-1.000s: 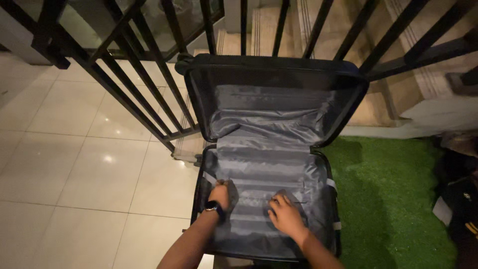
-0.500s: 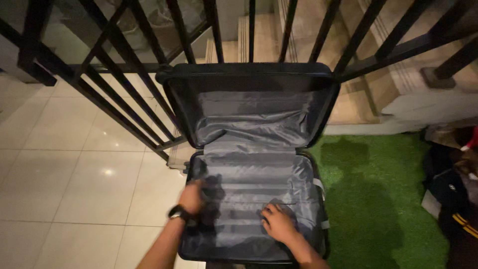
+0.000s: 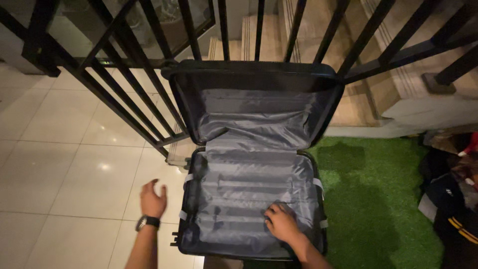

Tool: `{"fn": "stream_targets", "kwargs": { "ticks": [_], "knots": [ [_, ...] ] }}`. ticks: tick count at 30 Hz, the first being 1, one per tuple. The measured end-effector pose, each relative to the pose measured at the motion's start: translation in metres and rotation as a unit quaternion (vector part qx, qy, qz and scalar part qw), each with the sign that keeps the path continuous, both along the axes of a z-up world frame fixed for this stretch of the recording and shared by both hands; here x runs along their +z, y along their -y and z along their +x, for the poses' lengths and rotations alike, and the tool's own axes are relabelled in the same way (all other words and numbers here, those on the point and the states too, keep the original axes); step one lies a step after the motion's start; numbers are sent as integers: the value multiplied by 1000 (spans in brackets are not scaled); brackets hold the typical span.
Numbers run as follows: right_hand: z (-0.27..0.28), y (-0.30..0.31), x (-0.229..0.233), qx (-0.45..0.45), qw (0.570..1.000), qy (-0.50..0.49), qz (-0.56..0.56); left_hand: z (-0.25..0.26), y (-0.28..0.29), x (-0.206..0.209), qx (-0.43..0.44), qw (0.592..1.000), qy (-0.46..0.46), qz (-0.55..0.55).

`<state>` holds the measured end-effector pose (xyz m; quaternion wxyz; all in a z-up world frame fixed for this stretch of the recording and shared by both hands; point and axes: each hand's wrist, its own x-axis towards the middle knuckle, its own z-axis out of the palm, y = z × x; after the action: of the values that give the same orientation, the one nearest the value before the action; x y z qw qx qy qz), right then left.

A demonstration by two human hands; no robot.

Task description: The person organizes a suitcase by rearranging its interior lining and then folds a black shirt with yellow trim by hand.

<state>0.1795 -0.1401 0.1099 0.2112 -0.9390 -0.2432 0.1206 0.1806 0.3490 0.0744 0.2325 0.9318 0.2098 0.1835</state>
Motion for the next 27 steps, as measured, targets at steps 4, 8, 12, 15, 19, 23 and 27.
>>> {"fn": "stream_targets", "kwargs": {
  "ticks": [4,8,12,15,19,23,27],
  "knots": [
    [-3,-8,-2,6,998,-23,-59,-24,57,10,-91,993,-48,-66],
    [-5,-14,-10,39,999,-1,-29,-31,70,11,-113,985,-36,-126],
    [-16,-12,2,-2,997,-39,-73,-35,65,16,-69,957,-146,-240],
    [-19,-6,2,-15,996,-34,-84,-38,65,27,-72,966,-135,-208],
    [-27,9,-9,-15,996,8,-82,-43,77,59,-78,996,-21,-36],
    [-34,8,-11,-19,997,18,-72,-42,103,93,-126,990,66,16],
    [-39,-8,3,-37,999,25,16,-46,156,106,-171,980,95,-24]
  ]
}}
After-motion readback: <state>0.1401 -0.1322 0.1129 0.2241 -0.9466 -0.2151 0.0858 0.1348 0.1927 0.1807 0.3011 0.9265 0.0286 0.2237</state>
